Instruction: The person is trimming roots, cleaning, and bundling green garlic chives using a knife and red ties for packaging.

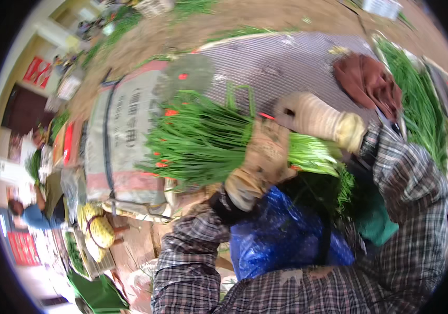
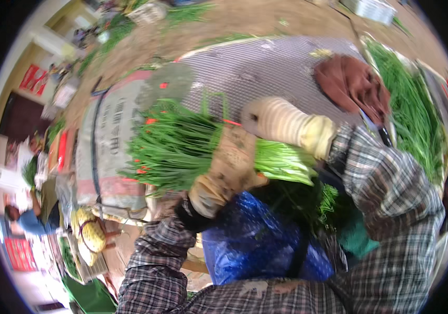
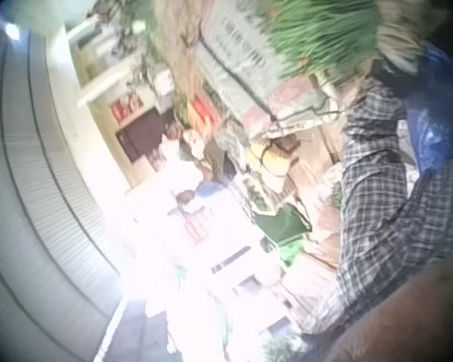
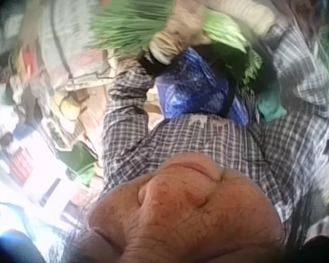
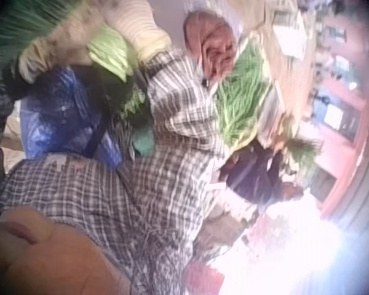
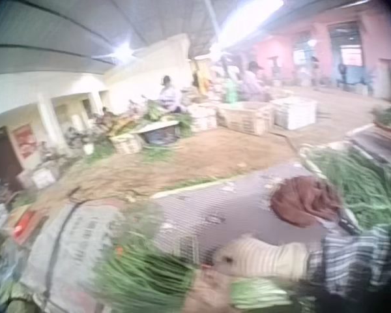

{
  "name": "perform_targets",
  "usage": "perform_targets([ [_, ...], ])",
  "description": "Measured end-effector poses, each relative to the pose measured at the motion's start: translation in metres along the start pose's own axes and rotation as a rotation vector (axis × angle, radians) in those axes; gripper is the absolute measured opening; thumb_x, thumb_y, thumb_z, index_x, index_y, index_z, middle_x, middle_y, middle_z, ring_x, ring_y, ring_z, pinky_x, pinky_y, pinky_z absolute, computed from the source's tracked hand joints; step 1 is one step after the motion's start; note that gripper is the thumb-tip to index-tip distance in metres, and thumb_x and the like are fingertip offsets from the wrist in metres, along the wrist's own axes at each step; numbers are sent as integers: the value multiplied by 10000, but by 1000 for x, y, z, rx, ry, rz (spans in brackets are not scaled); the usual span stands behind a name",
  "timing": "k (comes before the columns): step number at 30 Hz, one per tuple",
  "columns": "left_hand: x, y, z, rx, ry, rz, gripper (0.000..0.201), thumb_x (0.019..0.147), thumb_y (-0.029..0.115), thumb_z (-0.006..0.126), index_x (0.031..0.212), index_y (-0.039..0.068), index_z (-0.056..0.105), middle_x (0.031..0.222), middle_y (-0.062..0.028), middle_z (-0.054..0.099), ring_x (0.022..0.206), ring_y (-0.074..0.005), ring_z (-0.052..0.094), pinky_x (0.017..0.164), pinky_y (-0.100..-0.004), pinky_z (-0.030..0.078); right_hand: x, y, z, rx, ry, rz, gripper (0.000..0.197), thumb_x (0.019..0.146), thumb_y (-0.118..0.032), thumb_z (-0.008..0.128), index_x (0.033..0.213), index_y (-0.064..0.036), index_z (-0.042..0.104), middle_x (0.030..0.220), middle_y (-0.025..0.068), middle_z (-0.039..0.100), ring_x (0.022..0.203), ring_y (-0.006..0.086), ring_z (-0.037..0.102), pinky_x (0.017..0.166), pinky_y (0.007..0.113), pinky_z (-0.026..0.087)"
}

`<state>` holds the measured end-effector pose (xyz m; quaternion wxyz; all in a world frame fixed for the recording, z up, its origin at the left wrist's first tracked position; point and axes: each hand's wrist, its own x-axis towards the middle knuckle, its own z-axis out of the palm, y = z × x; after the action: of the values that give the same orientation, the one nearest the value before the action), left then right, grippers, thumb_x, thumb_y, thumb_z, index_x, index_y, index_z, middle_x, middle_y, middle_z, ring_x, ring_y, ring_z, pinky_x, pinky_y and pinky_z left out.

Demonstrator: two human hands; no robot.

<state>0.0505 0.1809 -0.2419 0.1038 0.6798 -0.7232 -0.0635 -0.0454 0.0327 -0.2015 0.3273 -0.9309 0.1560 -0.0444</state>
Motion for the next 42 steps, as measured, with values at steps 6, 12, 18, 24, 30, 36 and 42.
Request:
perform_targets([
  [6, 10, 1, -2, 6, 66, 8, 1015, 574, 487, 797, 1338, -31, 375, 1276, -212, 488, 1225, -350, 442, 1116, -503, 216, 12, 11, 3, 87, -16, -52, 377, 855, -190, 612, 1221, -101, 591, 900, 166, 669, 734, 294, 660, 681, 370, 517],
  [12, 9, -2, -7, -9, 1, 16, 842, 553, 500, 780, 1149, 3, 451, 1093, -167, 504, 1075, -316, 487, 1026, -490, 315, 25, 17, -12, 316, -220, 476, 359, 830, -340, 693, 989, -20, 660, 684, 58, 622, 558, 151, 584, 504, 270, 492],
  [18, 10, 1, -12, -51, -23, -18, 900, 517, 419, 840, 1224, -2, 476, 1124, -189, 548, 1083, -358, 512, 1020, -458, 328, 18, 31, -22, -183, -185, 388, 659, 733, -598, 654, 1047, -20, 679, 903, 180, 685, 908, 316, 647, 839, 386, 481],
  [24, 12, -1, -1, 29, 44, 43, 1086, 486, 485, 851, 1315, 0, 344, 1150, -182, 536, 1116, -348, 502, 1043, -466, 307, 32, 15, -15, 43, 92, 231, 338, 834, -360, 638, 1021, -84, 694, 892, 169, 684, 826, 270, 662, 757, 365, 498],
  [30, 24, 7, -18, 6, -8, -96, 1102, 538, 452, 844, 1338, -41, 269, 992, -185, 610, 907, -348, 610, 881, -449, 452, -31, 16, -23, 284, 307, 61, 261, 780, -273, 633, 919, -65, 705, 804, 204, 654, 734, 352, 634, 680, 386, 512],
  [36, 40, -4, -4, -62, 56, 125, 665, 640, 412, 781, 1160, 37, 602, 1109, -154, 623, 1022, -344, 574, 896, -417, 454, -61, -25, -2, -493, 317, -131, 279, 774, -295, 676, 903, -48, 676, 914, 116, 642, 897, 303, 601, 755, 412, 481],
  [42, 47, -23, 3, -48, 87, 148, 544, 706, 394, 716, 1153, 119, 574, 1195, -74, 570, 1140, -230, 516, 909, -360, 437, -69, -29, 21, -104, 504, 27, 468, 837, -329, 588, 1269, -155, 539, 1249, 73, 556, 1165, 289, 502, 963, 384, 404],
])
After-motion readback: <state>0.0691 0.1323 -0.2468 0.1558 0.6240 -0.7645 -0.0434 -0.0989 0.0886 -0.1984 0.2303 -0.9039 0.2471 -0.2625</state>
